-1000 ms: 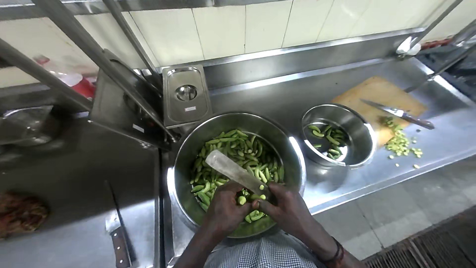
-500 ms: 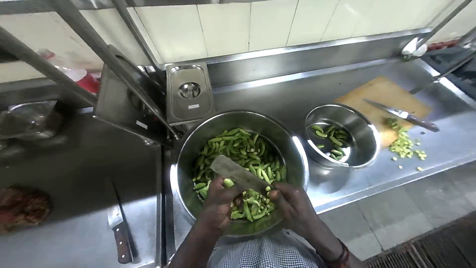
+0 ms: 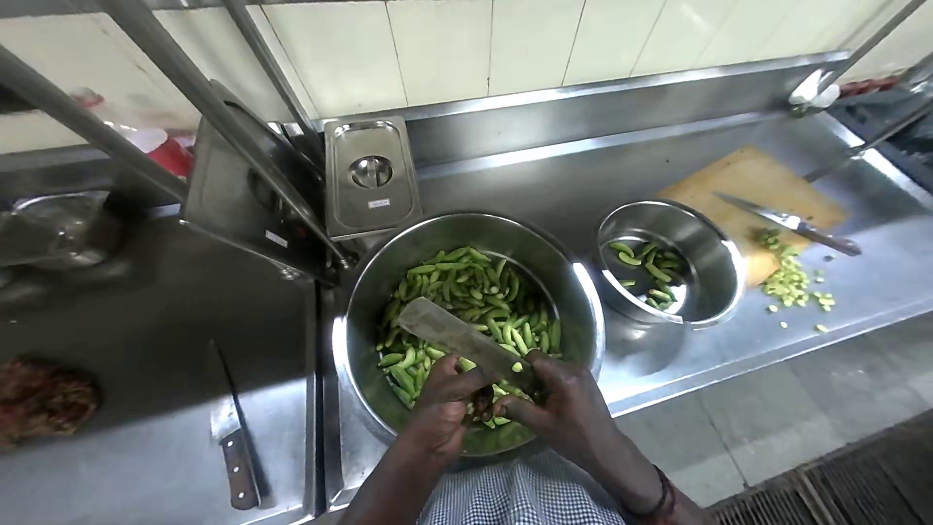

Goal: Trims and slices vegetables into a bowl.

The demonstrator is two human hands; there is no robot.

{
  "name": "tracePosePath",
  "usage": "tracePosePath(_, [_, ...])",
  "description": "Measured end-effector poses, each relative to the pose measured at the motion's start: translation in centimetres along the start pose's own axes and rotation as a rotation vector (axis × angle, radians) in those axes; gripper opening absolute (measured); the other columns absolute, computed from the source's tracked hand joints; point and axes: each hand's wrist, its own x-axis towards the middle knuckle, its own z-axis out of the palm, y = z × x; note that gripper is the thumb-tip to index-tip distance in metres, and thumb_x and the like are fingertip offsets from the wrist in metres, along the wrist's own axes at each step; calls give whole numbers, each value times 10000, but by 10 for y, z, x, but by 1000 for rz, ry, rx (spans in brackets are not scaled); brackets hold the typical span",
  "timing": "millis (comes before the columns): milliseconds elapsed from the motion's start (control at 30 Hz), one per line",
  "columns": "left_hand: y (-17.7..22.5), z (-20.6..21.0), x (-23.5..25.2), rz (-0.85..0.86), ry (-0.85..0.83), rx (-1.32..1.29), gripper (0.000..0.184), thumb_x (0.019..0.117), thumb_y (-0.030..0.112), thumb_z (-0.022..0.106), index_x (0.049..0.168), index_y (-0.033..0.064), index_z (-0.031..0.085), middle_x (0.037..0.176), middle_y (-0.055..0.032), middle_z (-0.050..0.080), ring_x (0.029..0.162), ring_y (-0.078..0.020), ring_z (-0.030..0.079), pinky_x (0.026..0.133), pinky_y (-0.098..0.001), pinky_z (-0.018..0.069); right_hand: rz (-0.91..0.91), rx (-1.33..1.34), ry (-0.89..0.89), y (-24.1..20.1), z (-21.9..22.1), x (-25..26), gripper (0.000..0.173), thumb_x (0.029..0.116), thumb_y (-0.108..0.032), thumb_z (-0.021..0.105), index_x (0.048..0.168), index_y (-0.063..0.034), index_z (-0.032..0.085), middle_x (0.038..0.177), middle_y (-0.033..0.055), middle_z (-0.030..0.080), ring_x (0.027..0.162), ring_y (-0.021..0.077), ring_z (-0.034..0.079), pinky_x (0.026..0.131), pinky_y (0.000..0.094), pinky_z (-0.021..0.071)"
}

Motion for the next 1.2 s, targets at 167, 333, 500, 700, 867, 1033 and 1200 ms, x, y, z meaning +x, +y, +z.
tracePosePath(167, [2, 2, 0, -28, -14, 15, 96, 907, -60, 619, 933, 31, 640, 696, -108, 613, 516, -117, 553, 492, -241, 510, 7, -76, -27, -1, 0, 0, 424, 852, -569, 726, 828, -159, 619, 617, -63, 520, 530, 53, 515, 482, 264, 461])
tracePosePath(333, [3, -3, -1, 37, 82, 22, 119, 1038, 124, 562, 1103, 104, 659, 923, -52, 674, 728, -106, 641, 630, -242, 562, 35, -71, -95, 0, -1, -3, 450, 909, -616, 640, 767, -190, 618, 550, -81, 454, 466, 69, 455, 435, 291, 411])
tracePosePath(500, [16, -12, 15, 32, 82, 8, 155, 1017, 79, 491, 1140, 96, 583, 1050, -132, 671, 925, -291, 699, 819, -506, 606, 66, -121, -42, 9, -11, 0, 503, 916, -633, 605, 889, -134, 662, 661, -20, 558, 552, 130, 557, 487, 365, 483])
tracePosePath(700, [9, -27, 35, 20, -161, 1483, 258, 913, 223, 775, 1130, 103, 705, 978, -162, 707, 828, -342, 682, 733, -549, 566, 158, -169, 19, 12, -17, 2, 435, 981, -575, 558, 938, -151, 649, 698, -29, 567, 568, 129, 558, 501, 366, 489])
tracePosePath(867, [-13, -24, 60, -172, -355, 1951, 349, 927, 236, 717, 1267, 163, 677, 1137, -139, 711, 1056, -368, 677, 881, -612, 535, 199, -170, 16, 13, -16, 3, 449, 950, -606, 589, 987, -163, 656, 727, -36, 590, 593, 121, 578, 521, 366, 503])
tracePosePath(1033, [1, -31, 60, -84, -293, 1782, 167, 925, 181, 715, 1075, 111, 703, 1000, -135, 706, 936, -338, 685, 812, -585, 549, 252, -112, 6, 15, -20, 3, 411, 959, -576, 591, 956, -168, 640, 684, -45, 551, 565, 110, 548, 511, 342, 482])
tracePosePath(1200, [26, -41, 35, 56, -120, 998, 118, 955, 114, 706, 1069, 100, 680, 993, -102, 697, 708, -237, 664, 630, -405, 594, 251, 38, -76, 19, -17, 2, 406, 877, -561, 725, 974, -171, 665, 715, -44, 598, 587, 106, 573, 528, 346, 520])
